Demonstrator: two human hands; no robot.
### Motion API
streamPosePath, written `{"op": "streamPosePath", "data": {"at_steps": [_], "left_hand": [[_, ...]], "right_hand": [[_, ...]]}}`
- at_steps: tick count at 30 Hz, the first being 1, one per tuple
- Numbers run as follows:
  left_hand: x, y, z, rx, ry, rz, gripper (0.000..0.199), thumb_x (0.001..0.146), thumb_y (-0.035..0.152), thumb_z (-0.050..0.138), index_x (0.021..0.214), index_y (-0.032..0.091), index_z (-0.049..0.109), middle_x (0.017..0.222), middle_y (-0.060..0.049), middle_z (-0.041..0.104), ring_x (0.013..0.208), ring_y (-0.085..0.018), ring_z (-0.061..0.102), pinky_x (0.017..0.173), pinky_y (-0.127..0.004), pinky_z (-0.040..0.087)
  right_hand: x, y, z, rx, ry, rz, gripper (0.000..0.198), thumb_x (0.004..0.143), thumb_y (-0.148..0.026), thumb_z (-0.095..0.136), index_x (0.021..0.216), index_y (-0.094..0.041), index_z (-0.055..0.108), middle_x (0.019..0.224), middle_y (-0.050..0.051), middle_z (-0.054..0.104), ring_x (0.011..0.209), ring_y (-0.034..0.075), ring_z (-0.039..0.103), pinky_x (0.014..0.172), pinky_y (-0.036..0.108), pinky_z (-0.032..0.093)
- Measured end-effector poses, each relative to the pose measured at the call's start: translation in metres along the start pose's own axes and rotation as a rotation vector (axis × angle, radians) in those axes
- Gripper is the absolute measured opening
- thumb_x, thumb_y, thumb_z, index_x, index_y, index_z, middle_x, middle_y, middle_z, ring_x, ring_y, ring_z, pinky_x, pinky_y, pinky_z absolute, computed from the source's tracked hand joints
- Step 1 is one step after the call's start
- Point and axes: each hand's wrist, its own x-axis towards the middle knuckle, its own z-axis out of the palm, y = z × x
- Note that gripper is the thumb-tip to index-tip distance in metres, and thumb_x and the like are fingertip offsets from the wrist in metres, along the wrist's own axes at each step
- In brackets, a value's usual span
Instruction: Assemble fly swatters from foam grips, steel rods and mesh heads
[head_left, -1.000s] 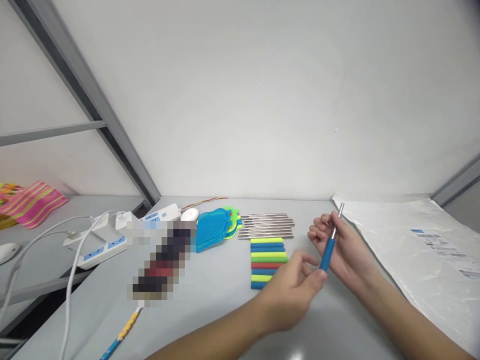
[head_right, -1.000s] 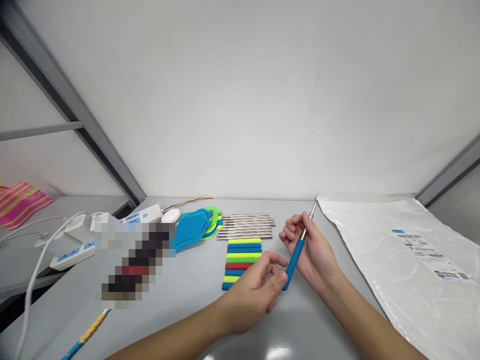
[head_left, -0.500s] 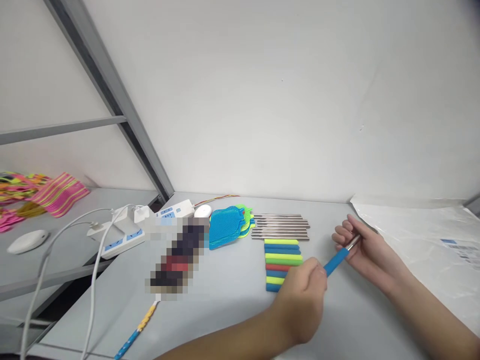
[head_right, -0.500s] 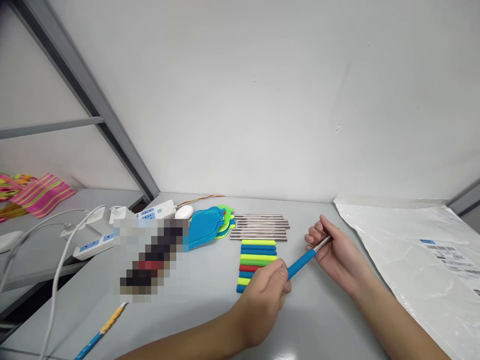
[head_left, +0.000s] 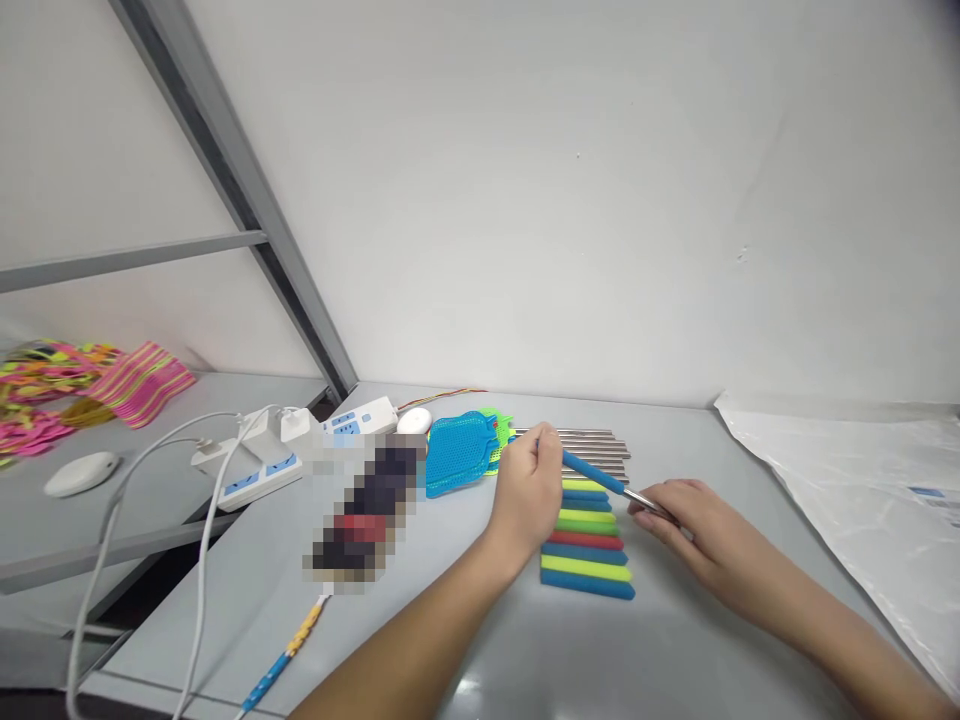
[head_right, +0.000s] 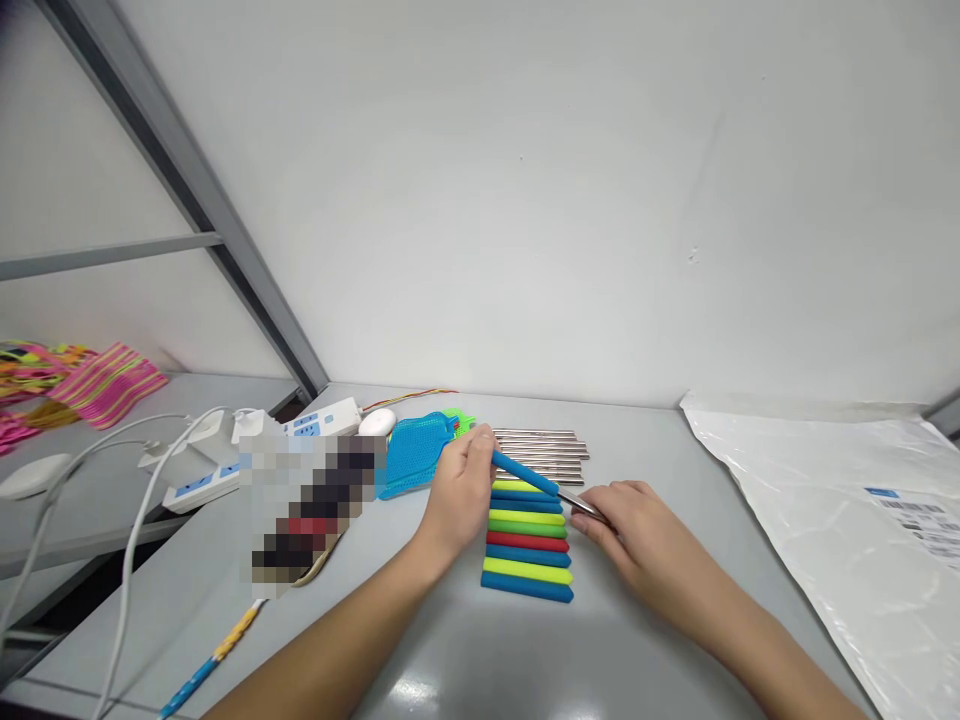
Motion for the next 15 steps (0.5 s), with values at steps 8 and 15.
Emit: {"op": "streamPosePath", "data": {"at_steps": [8,15], "left_hand": [[0.019,0.004,-0.015,-0.258,-0.149,-0.069,0.044,0.096,0.050,0.032,0.074,0.017,0.052,0.075,-0.001,0.052,0.069,-0.013,0.045,0.063,-0.026,0.036],[0.029,0.006,-0.030,-0.656,-0.443,-0.351,0.063,0.088,0.070,0.024,0.085,0.016,0.056,0.091,-0.008,0.060,0.082,-0.017,0.054,0.070,-0.028,0.044]], "right_hand": [[-0.004,-0.012,0.021,-0.026,-0.116,0.011,0.035,0.099,-0.047,0.019,0.079,-0.024,0.037,0.072,-0.001,0.054,0.064,0.017,0.049,0.059,0.028,0.034],[-0.008,-0.015,0.027,-0.074,-0.161,-0.047,0.035,0.100,-0.046,0.020,0.079,-0.025,0.037,0.066,-0.003,0.049,0.057,0.016,0.044,0.055,0.027,0.029]]}}
